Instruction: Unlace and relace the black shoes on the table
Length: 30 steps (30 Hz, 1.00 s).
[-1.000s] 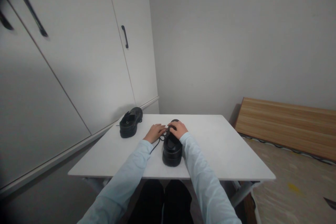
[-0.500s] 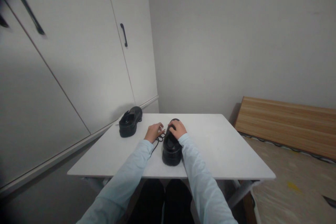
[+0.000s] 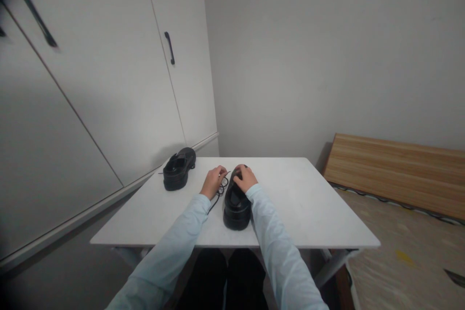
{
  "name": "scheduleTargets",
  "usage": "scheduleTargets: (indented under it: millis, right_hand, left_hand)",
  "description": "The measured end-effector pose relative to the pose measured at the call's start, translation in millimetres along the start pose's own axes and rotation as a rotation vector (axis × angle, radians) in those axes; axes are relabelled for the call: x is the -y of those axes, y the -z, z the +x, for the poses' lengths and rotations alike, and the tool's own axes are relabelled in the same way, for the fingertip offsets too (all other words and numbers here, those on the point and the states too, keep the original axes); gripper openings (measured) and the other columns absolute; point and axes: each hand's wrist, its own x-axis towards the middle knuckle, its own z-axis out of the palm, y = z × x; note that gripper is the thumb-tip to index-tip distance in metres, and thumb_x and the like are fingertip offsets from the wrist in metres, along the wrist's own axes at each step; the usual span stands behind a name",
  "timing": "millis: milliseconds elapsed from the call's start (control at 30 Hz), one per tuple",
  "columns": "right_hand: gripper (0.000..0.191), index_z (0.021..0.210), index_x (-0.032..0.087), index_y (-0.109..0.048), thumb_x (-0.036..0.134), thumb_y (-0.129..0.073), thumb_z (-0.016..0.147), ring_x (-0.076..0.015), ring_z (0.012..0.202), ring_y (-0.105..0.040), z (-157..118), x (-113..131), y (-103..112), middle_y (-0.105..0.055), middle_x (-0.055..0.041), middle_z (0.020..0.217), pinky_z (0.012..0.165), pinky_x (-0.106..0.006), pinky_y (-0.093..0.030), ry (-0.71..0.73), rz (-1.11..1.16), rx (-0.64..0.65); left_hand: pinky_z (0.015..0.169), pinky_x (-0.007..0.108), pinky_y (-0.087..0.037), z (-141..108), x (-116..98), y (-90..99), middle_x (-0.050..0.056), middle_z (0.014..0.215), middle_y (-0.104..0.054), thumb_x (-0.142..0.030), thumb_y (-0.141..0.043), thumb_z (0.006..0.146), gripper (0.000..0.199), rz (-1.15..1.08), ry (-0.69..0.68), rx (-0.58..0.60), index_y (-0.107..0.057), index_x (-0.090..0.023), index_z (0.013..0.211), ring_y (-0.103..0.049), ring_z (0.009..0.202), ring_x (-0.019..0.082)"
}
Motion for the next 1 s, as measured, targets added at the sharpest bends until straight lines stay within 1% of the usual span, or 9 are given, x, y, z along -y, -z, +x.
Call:
scheduleTargets:
  millis: [67,133,300,467,567,667,767,900,1000]
  right_hand:
    - [0.029,0.103,0.017,-0.053,0.010,-0.055,0.075,-0.0181,0.099,-0.055,0,3,2,-0.065,-0.0070,0.096,0.090,-0.031,-0.040,-0.010,-0.034,0.018]
    - [0.027,0.101,0.017,-0.053,0.010,-0.054,0.075,-0.0178,0.100,-0.056,-1,6,3,-0.065,-0.0071,0.097,0.091,-0.030,-0.040,-0.014,-0.069,0.039]
    - [0.023,0.102,0.017,-0.053,0.013,-0.053,0.078,-0.0171,0.095,-0.059,-1,11,6,-0.066,-0.0072,0.100,0.088,-0.029,-0.040,-0.040,-0.149,0.083]
    - [0.026,0.107,0.016,-0.053,0.018,-0.053,0.082,-0.0175,0.094,-0.061,-2,14,10,-0.068,-0.0076,0.102,0.085,-0.027,-0.041,-0.083,-0.207,0.129]
    - [0.022,0.107,0.017,-0.056,0.019,-0.044,0.088,-0.0175,0.095,-0.062,-1,13,11,-0.069,-0.0069,0.102,0.084,-0.026,-0.041,-0.084,-0.231,0.153]
    - [0.029,0.106,0.020,-0.059,0.017,-0.034,0.091,-0.0176,0.095,-0.062,2,11,9,-0.069,-0.0058,0.104,0.083,-0.026,-0.041,-0.068,-0.277,0.155]
    - [0.029,0.108,0.022,-0.061,0.017,-0.041,0.088,-0.0193,0.094,-0.063,6,7,7,-0.070,-0.0045,0.103,0.082,-0.027,-0.042,-0.087,-0.337,0.132]
    - [0.032,0.112,0.025,-0.062,0.018,-0.050,0.084,-0.0226,0.093,-0.064,9,7,5,-0.071,-0.0058,0.100,0.080,-0.031,-0.045,-0.107,-0.384,0.112]
    - [0.029,0.109,0.027,-0.066,0.022,-0.054,0.083,-0.0243,0.092,-0.065,10,11,5,-0.072,-0.0072,0.100,0.080,-0.033,-0.046,-0.121,-0.438,0.098]
  left_hand:
    - [0.080,0.027,-0.040,0,-2,1.2,0.002,0.084,-0.065,-0.029,-0.049,0.089,0.014,-0.062,-0.039,-0.034,-0.058,-0.019,0.088,-0.059,0.083,0.015]
    - [0.080,0.028,-0.040,0,-3,2.1,0.003,0.085,-0.065,-0.028,-0.049,0.089,0.013,-0.078,-0.055,-0.056,-0.059,-0.018,0.088,-0.058,0.084,0.016]
    - [0.082,0.030,-0.038,-2,-4,3.3,0.004,0.087,-0.065,-0.026,-0.050,0.089,0.013,-0.027,-0.078,-0.027,-0.061,-0.019,0.088,-0.057,0.086,0.016]
    - [0.081,0.030,-0.038,-3,-4,3.4,0.004,0.087,-0.065,-0.027,-0.051,0.089,0.013,0.002,-0.101,-0.036,-0.061,-0.019,0.087,-0.057,0.086,0.017]
    - [0.081,0.030,-0.037,-2,-4,2.7,0.004,0.087,-0.066,-0.026,-0.048,0.090,0.016,0.002,-0.115,-0.039,-0.062,-0.019,0.087,-0.056,0.086,0.017]
    - [0.080,0.030,-0.038,-2,-5,1.1,0.004,0.087,-0.066,-0.025,-0.045,0.091,0.019,-0.020,-0.115,-0.040,-0.063,-0.019,0.086,-0.056,0.087,0.017]
    - [0.081,0.030,-0.038,-1,-5,-1.1,0.003,0.087,-0.067,-0.024,-0.045,0.091,0.020,-0.042,-0.087,-0.024,-0.064,-0.019,0.087,-0.057,0.087,0.017]
    - [0.081,0.029,-0.040,-1,-6,-3.8,0.003,0.087,-0.067,-0.024,-0.045,0.090,0.019,-0.089,-0.071,-0.024,-0.064,-0.019,0.087,-0.057,0.087,0.017]
    - [0.082,0.029,-0.042,-1,-7,-4.6,0.003,0.088,-0.066,-0.023,-0.048,0.088,0.016,-0.144,-0.053,-0.019,-0.064,-0.019,0.088,-0.058,0.087,0.016]
